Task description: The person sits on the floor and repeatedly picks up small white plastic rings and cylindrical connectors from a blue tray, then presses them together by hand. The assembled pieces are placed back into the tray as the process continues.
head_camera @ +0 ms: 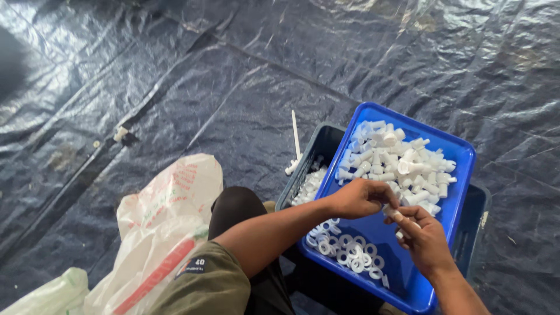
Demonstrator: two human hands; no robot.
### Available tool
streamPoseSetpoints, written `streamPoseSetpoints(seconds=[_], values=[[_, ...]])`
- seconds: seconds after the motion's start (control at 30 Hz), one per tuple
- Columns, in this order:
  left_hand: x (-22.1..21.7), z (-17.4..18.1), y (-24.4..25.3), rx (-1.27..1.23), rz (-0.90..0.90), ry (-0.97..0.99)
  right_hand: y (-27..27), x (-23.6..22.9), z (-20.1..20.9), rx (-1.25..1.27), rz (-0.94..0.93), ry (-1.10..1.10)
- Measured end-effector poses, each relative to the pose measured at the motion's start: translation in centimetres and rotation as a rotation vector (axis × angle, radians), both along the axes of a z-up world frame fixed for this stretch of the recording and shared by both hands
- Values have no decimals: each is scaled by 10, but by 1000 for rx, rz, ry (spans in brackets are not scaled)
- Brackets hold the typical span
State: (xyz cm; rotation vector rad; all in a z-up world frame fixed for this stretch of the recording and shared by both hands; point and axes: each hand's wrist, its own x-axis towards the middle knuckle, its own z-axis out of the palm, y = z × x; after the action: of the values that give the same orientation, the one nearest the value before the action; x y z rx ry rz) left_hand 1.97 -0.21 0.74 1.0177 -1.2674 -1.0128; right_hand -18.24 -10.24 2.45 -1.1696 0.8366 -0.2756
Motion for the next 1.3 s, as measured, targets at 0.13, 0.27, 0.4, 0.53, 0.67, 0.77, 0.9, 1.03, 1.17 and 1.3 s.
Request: streamPoseSetpoints(seconds=[0.13, 0.27, 0.4, 0.53, 0.67, 0.77, 0.9, 1.03, 1.17, 1.3], values=[[-3, 5, 0, 123, -80, 354, 1, 2, 2, -49, -12, 52], [-14, 23, 2, 425, 212, 87, 3, 2, 1, -144, 18, 87], [-14, 28, 7, 582, 144, -232, 6, 2, -3, -255, 66, 117], [-4, 13, 6, 127, 68, -242, 2, 1, -3, -232, 52, 148], [-3, 1, 0, 113, 19, 213, -1, 0, -4, -154, 38, 131], [-6, 5, -3, 269, 136, 220, 0, 1, -8, -179, 60, 117], [-11, 12, 0, 614, 193, -90, 2, 1, -10, -248, 83, 70], [-9, 13, 3, 528, 69, -32, 2, -1, -7, -296, 116, 63], [-4, 7, 4, 487, 75, 103, 4, 0, -2, -356, 68, 102], [-8, 1, 0, 700, 30, 211, 8, 1, 3, -849, 57, 11]])
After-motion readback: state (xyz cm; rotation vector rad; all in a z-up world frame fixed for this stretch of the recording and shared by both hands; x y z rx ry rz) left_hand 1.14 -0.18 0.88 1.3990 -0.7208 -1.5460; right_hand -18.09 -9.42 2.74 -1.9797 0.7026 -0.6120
